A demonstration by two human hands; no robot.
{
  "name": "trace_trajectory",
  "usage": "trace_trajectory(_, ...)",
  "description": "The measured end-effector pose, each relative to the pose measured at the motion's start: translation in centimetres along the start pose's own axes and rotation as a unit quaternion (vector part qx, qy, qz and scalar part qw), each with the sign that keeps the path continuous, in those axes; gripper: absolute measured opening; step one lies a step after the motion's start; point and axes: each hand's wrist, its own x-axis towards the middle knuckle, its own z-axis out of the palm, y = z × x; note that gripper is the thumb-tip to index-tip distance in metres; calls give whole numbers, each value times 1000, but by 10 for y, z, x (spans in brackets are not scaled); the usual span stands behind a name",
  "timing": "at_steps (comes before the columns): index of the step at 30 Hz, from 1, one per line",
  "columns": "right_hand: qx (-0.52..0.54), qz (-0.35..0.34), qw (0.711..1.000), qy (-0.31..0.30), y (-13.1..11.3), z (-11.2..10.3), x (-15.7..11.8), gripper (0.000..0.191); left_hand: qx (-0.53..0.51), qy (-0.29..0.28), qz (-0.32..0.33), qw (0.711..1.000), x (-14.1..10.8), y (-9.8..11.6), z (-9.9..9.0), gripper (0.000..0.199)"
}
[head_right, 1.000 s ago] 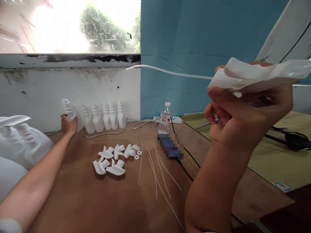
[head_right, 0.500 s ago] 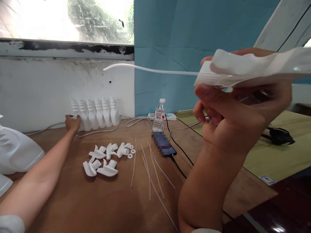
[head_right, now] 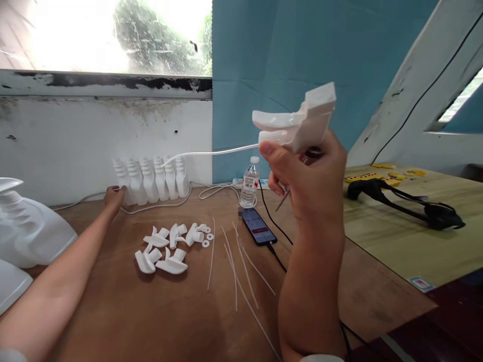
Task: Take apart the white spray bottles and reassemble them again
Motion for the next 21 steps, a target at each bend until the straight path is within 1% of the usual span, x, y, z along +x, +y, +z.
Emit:
trace_trajectory(3,-28,24,999,-38,0,7,-4,13,-50,56,-28,997,-12,18,-7,11)
trace_trajectory(4,-48,28,997,-50,0,9,-5,14,-78,55,-25,995,-20,29,-10,11)
trace_trajectory(5,-69,32,995,-65,1,11,-7,16,-111,39,-14,993,-30,41,-15,13)
trace_trajectory(6,-88,36,992,-85,3,14,-8,19,-145,11,4,989,-43,55,-21,16)
trace_trajectory(7,-104,39,988,-112,4,17,-9,21,-236,-43,40,970,-59,70,-29,19)
trace_trajectory(8,-116,41,982,-146,5,21,-11,23,-302,-113,79,943,-78,86,-38,22)
trace_trajectory(9,-124,39,975,-182,7,26,-14,26,-335,-176,115,919,-98,103,-48,27)
trace_trajectory(10,-131,33,967,-216,8,31,-17,28,-345,-229,151,897,-119,119,-59,32)
trace_trajectory(11,-138,28,958,-249,9,37,-22,29,-344,-271,190,879,-139,134,-69,37)
trace_trajectory(13,-147,16,941,-304,10,51,-32,30,-325,-315,262,853,-175,155,-88,45)
trace_trajectory(14,-149,11,933,-328,11,58,-38,30,-300,-327,293,847,-189,161,-95,46)
trace_trajectory(15,-149,7,925,-350,12,64,-43,30,-262,-334,318,848,-200,164,-101,45)
trace_trajectory(17,-140,5,912,-385,15,74,-52,29,-192,-316,351,860,-213,163,-108,37)
trace_trajectory(19,-123,18,908,-400,17,80,-57,30,-154,-276,364,876,-216,158,-112,27)
trace_trajectory(21,-111,44,909,-399,19,82,-59,33,-158,-246,361,885,-214,155,-113,22)
